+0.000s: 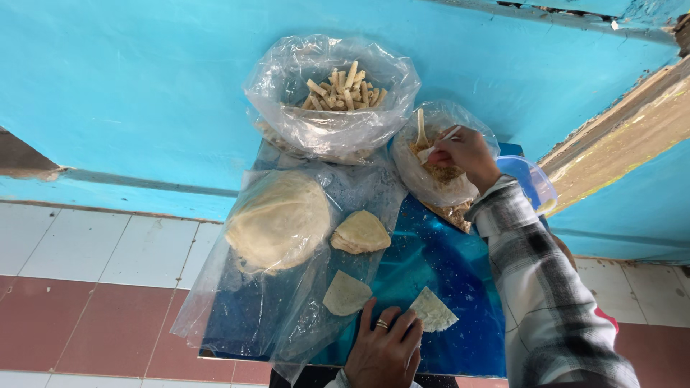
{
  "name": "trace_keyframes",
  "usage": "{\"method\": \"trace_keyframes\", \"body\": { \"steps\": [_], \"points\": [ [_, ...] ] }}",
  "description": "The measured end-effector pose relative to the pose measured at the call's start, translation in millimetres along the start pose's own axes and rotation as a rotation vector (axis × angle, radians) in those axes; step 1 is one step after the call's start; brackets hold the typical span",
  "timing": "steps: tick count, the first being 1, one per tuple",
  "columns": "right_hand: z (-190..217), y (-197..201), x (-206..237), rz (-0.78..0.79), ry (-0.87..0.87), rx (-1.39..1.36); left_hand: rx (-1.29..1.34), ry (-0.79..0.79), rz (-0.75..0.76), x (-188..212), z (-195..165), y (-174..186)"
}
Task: The person takes small square dough wrappers, spoons a brown filling from a plastic bag onto each wrapper, and folds the wrappers by hand into triangular sealed pastries, setting the finished pastries on the plastic-covered table. A large dough ball and a knife on a wooden board sit nearby.
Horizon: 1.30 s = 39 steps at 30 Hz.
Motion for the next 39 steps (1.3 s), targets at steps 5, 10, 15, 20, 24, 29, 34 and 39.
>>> {"method": "trace_keyframes", "body": {
  "steps": [5, 10, 15, 20, 24, 29, 34, 39],
  "points": [
    [0.4, 30.3, 9.0, -0.096, -0.023, -0.306, -0.005, 0.003, -0.008, -3.3, -5.2, 5.8],
    [-5.5, 48.7, 26.9, -0.042, 0.007, -0.62, 0.006, 0.022, -0.045, -7.7, -13.5, 15.4],
    [-22.7, 56.8, 87.3, -0.026, 0.0, -0.644, 0.012, 0.003, -0.123, -11.9, -22.9, 28.5],
    [-54.1, 29.2, 190.5, -0.008, -0.12, -0.596, 0.118, 0.075, -0.198, -11.6, -21.7, 35.8],
    [-69.3, -2.4, 258.6, 0.017, -0.131, -0.368, 0.167, 0.126, -0.24, -20.2, -18.7, 36.2],
    [-65.8, -23.9, 297.3, 0.045, -0.018, -0.221, -0.035, 0.15, -0.181, -39.1, -19.8, 25.7],
    [-47.9, -24.6, 317.0, 0.078, 0.109, -0.032, -0.144, 0.198, -0.126, -46.4, -16.0, 10.8],
    [-31.2, -20.0, 324.2, 0.082, 0.198, 0.183, -0.166, 0.201, -0.118, -45.5, -10.4, 2.6]
  ]
}}
Point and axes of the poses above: each hand's wrist, its own x-axis away from the middle knuckle, its own y-axis out of the back of the hand, z = x × y, the point moved 6 cm from there along -x, towards the middle knuckle, and after that the axes turned 12 degrees about x, right-handed, at the moved point
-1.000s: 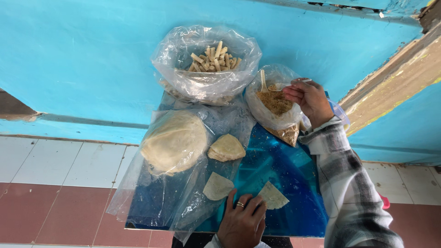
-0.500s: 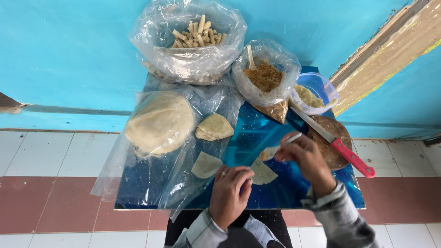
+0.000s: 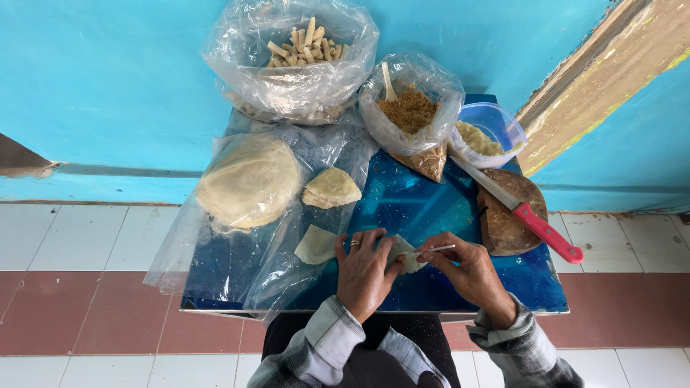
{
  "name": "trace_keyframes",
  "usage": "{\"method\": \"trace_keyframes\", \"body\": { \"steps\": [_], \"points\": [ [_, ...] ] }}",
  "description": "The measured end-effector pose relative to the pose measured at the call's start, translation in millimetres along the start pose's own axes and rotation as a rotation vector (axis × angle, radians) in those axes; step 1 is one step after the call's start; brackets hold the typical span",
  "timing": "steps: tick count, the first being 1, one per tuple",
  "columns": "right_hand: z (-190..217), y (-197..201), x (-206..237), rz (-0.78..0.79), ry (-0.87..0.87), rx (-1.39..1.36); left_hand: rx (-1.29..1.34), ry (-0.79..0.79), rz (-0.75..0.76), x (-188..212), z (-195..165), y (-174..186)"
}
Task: The person takes small square dough wrappers, spoons a brown filling from a plastic bag onto each wrapper, and folds the wrappers by hand into triangular sealed pastries, setting the finished pastries on the plastic-covered table. A large dough ball and a knife on a wooden board sit nearby.
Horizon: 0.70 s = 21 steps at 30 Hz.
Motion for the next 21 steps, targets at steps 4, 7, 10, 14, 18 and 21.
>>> {"method": "trace_keyframes", "body": {
  "steps": [4, 7, 10, 14, 18, 21],
  "points": [
    [10.4, 4.3, 0.7, -0.035, 0.056, 0.056, 0.024, 0.002, -0.01, 0.5, 3.8, -1.9],
    [15.3, 6.9, 2.6, -0.052, 0.067, 0.141, 0.036, -0.015, -0.016, 0.9, 4.5, -0.4],
    [19.4, 11.5, 4.5, -0.084, 0.07, 0.217, 0.007, -0.016, -0.014, 2.0, 5.0, 3.9],
    [30.9, 16.4, 2.8, -0.095, 0.117, 0.278, 0.083, -0.046, 0.014, 1.8, 0.6, 8.6],
    [48.3, 31.5, -4.9, -0.085, 0.119, 0.277, 0.144, -0.065, 0.047, -4.4, -6.8, 4.1],
    [63.8, 59.5, -17.3, -0.161, 0.155, 0.037, 0.118, -0.076, 0.04, -8.2, -10.8, -0.8]
  ]
}}
Point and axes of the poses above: each hand's wrist, its own x-axis away from the middle knuckle, its own y-axis out of the back of the hand, z = x × y, the point moved 6 cm from there along -x, towards the middle knuckle, and after that the axes turned 12 degrees about x, right-handed, at the moved point
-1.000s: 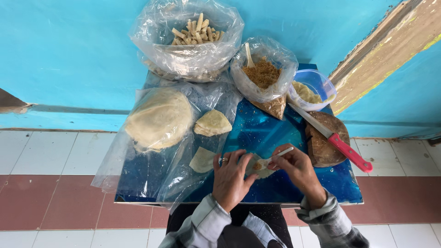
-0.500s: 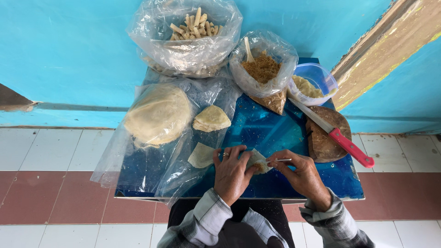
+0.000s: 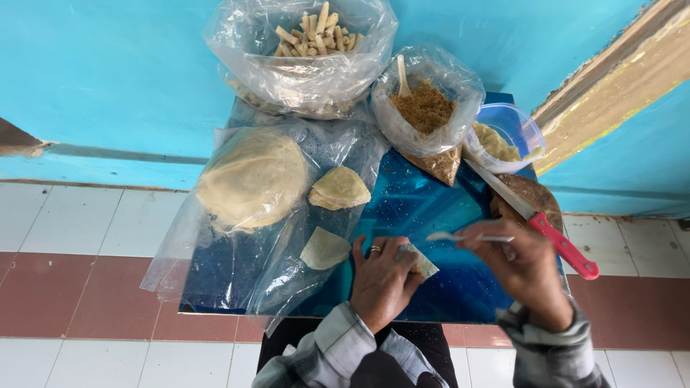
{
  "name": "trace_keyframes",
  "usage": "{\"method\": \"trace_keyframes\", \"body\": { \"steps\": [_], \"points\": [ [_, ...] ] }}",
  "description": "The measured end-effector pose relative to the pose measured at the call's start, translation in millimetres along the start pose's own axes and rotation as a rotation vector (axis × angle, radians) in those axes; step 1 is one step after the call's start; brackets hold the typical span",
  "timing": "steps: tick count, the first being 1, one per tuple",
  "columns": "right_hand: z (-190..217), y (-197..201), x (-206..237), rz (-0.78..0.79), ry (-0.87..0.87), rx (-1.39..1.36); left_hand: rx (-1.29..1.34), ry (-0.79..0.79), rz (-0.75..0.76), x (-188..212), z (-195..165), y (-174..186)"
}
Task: The person takes small square dough wrappers, spoons a brown filling from a plastic bag onto each wrapper, and folds the wrappers by hand into triangular sealed pastries, setting the finished pastries on the plastic-covered table. A large dough ball and a knife on a wooden board sit nearby.
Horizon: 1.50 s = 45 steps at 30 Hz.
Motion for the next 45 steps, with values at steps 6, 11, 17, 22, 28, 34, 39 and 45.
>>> {"method": "trace_keyframes", "body": {
  "steps": [6, 11, 17, 22, 28, 34, 39, 45],
  "points": [
    [-4.4, 21.3, -78.1, -0.126, 0.162, -0.073, 0.055, -0.019, -0.062, 3.3, 3.5, 3.2],
    [-40.5, 18.4, -160.2, -0.295, 0.194, 0.286, 0.044, -0.016, -0.086, 9.3, 6.3, 11.6],
    [-52.4, -24.4, -193.5, -0.232, 0.373, 1.02, 0.047, -0.012, -0.083, 15.2, 6.1, 24.1],
    [-20.5, -14.2, -141.1, -0.399, 0.321, 0.941, 0.051, 0.004, -0.07, 16.6, 9.2, 32.1],
    [5.7, -38.2, -20.4, -0.099, -0.063, 0.592, 0.117, -0.032, -0.074, 17.2, 7.0, 37.7],
    [0.3, -61.6, 39.2, -0.069, -0.267, 0.733, -0.164, 0.119, -0.128, 24.2, 6.4, 36.2],
    [-16.5, -69.2, 44.0, -0.076, -0.29, 0.585, -0.107, 0.128, -0.17, 17.5, 5.1, 27.5],
    [-21.0, -72.6, 48.5, -0.085, -0.389, 0.48, -0.007, 0.132, -0.154, 16.5, 5.3, 23.9]
  ]
}}
Point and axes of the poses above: each hand's wrist, its own x-axis away from the middle knuckle, its own y-axis out of the back of the hand, z = x × y, the point moved 6 cm from there along -x, towards the middle knuckle, and after that the axes turned 12 degrees about x, right-handed, at the moved point
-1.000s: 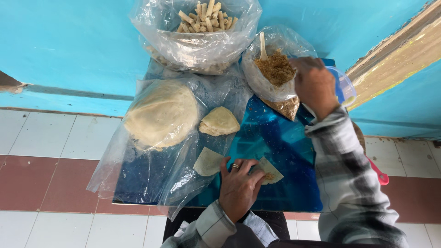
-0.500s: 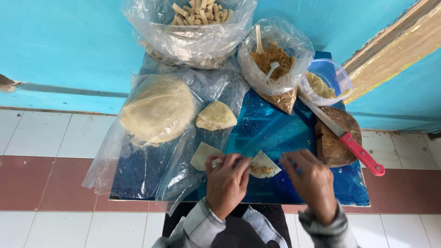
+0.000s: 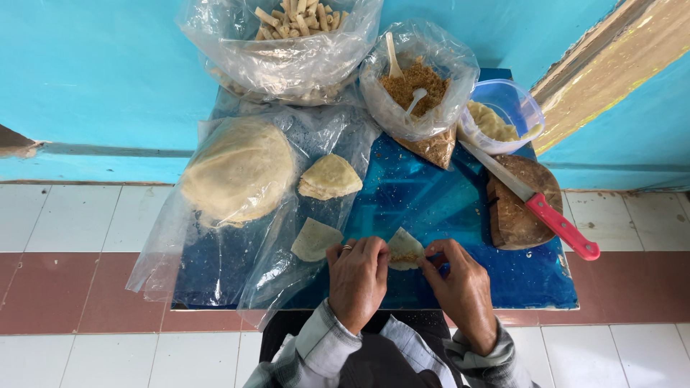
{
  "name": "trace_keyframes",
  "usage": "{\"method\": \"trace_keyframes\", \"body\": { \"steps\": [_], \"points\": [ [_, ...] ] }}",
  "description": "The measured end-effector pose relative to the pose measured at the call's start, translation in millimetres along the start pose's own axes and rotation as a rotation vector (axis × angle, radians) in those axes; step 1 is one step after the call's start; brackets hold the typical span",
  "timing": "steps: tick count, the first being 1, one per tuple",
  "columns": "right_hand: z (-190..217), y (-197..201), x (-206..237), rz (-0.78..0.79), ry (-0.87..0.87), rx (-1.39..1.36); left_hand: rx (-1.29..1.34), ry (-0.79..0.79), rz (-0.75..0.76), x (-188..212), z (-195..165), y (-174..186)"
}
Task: The person takes small square dough wrappers, spoons a brown filling from a plastic bag onto each wrapper, and folds the wrappers by hand into triangular sealed pastries, setting the finished pastries on the plastic-covered table. A large dough ball and a knife on a wooden board sit nearby.
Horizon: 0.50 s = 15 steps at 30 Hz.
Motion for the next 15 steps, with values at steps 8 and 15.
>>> {"method": "trace_keyframes", "body": {
  "steps": [8, 15],
  "points": [
    [18.3, 6.1, 11.4, -0.135, 0.216, -0.04, 0.088, -0.055, -0.002, -1.6, -7.7, 4.0],
    [14.0, 4.1, 11.5, -0.145, 0.226, -0.075, -0.164, -0.002, -0.009, 5.3, -4.1, 5.5]
  ]
}}
Point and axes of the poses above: each hand's wrist, its own x-axis away from the middle knuckle, its own y-axis out of the back of the hand, z = x × y, the point moved 6 cm from there along -x, towards the middle knuckle, and after that the axes turned 12 degrees about x, right-handed, at the moved point
